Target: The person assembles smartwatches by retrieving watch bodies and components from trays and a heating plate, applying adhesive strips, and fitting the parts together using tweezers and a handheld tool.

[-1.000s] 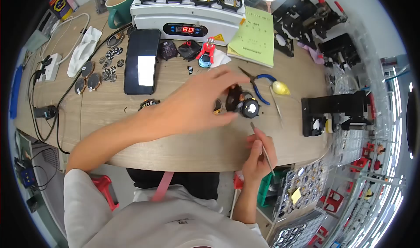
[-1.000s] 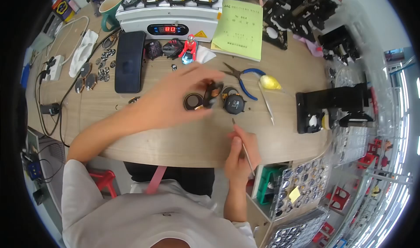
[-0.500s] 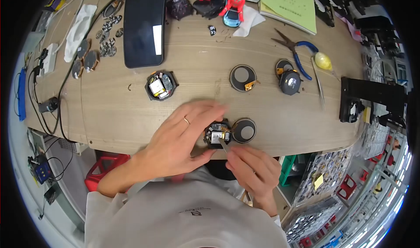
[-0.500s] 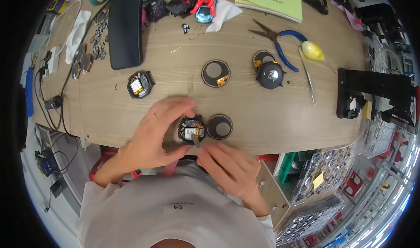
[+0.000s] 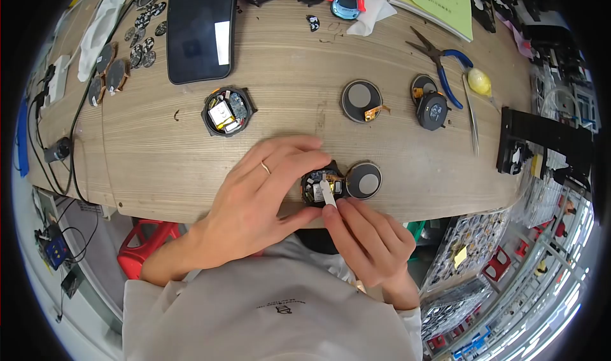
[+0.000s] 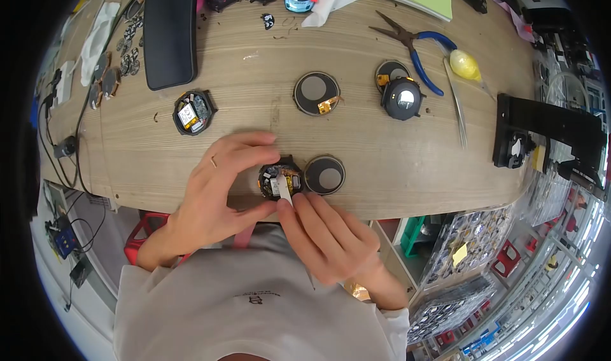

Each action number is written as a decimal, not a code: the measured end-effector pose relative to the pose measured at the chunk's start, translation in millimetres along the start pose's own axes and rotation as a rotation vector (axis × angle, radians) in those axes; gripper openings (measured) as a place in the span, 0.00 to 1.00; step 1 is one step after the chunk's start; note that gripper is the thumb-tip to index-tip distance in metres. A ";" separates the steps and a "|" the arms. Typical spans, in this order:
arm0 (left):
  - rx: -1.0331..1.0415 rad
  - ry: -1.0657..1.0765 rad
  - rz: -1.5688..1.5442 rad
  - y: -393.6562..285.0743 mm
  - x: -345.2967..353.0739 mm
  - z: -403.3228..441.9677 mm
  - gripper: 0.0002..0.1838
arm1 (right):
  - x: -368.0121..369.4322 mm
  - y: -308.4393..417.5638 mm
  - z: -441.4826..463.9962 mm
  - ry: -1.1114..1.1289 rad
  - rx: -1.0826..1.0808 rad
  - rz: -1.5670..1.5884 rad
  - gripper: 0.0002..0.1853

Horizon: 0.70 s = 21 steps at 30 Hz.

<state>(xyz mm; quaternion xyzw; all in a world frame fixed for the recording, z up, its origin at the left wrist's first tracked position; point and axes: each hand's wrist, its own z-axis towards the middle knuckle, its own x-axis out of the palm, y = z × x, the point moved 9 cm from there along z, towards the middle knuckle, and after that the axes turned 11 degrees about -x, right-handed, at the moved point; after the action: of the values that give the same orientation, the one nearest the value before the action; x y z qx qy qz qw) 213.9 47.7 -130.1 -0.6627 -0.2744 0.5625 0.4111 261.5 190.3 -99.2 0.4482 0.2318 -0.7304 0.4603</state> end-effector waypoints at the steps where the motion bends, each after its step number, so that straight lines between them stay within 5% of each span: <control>1: 0.004 -0.007 0.000 -0.1 -0.4 0.0 0.37 | 0.5 0.6 0.4 -0.016 -0.019 -0.009 0.12; 15: 0.007 -0.029 0.022 -6.3 0.8 -1.8 0.37 | -0.6 2.6 -20.9 -0.213 -0.059 -0.032 0.13; 21: 0.015 -0.036 0.035 -9.0 -8.2 -4.4 0.38 | -17.2 -28.3 -26.1 -0.408 0.183 0.107 0.15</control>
<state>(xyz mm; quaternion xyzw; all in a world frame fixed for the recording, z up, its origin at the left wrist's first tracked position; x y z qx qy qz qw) 217.3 44.5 -118.0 -0.6541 -0.2658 0.5837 0.4010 251.2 231.1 -99.2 0.3426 0.0427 -0.7986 0.4930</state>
